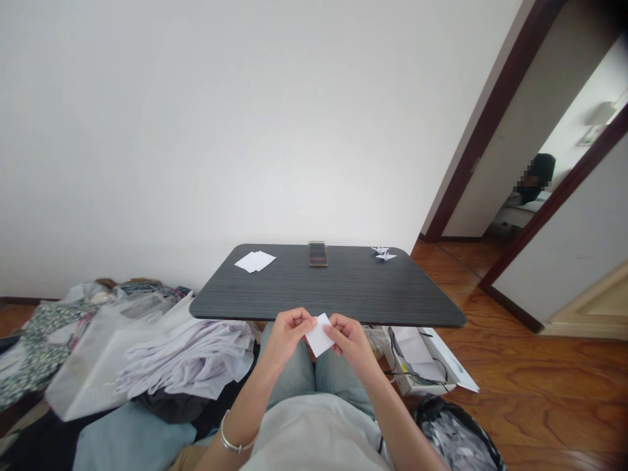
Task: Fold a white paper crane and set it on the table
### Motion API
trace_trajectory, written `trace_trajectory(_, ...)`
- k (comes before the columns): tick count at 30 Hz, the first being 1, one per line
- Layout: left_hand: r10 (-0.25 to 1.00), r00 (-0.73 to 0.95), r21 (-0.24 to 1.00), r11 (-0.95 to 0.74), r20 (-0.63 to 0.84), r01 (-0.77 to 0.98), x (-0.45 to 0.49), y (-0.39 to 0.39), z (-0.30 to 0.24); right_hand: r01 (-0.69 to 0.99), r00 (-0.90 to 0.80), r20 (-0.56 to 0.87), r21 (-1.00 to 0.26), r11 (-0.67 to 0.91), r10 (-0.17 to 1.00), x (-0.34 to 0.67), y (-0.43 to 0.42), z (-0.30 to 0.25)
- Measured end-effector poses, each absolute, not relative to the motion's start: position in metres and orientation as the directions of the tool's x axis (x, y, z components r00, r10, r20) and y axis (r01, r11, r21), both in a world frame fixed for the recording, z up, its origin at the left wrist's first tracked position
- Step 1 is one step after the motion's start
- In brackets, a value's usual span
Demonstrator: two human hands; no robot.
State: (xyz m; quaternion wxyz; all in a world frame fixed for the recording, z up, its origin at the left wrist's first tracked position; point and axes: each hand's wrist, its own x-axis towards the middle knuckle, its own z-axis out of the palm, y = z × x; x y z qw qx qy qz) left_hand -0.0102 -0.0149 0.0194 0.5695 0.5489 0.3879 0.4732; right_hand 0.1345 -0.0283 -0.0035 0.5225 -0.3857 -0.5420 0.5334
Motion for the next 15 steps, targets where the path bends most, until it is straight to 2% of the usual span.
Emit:
trace_trajectory(6,0.958,0.284,0.99,0.002,0.038,-0.14,-0.007,-0.021,0.025,-0.18,-0.148,0.221,-0.964,0.193,0.964,0.135,-0.034,0.001)
trace_trajectory(15,0.958,0.284,0.985,0.023,0.027,-0.17,-0.007,-0.024,0.027,-0.191,-0.149,0.226,-0.962,0.196,0.963,0.134,-0.04,0.012)
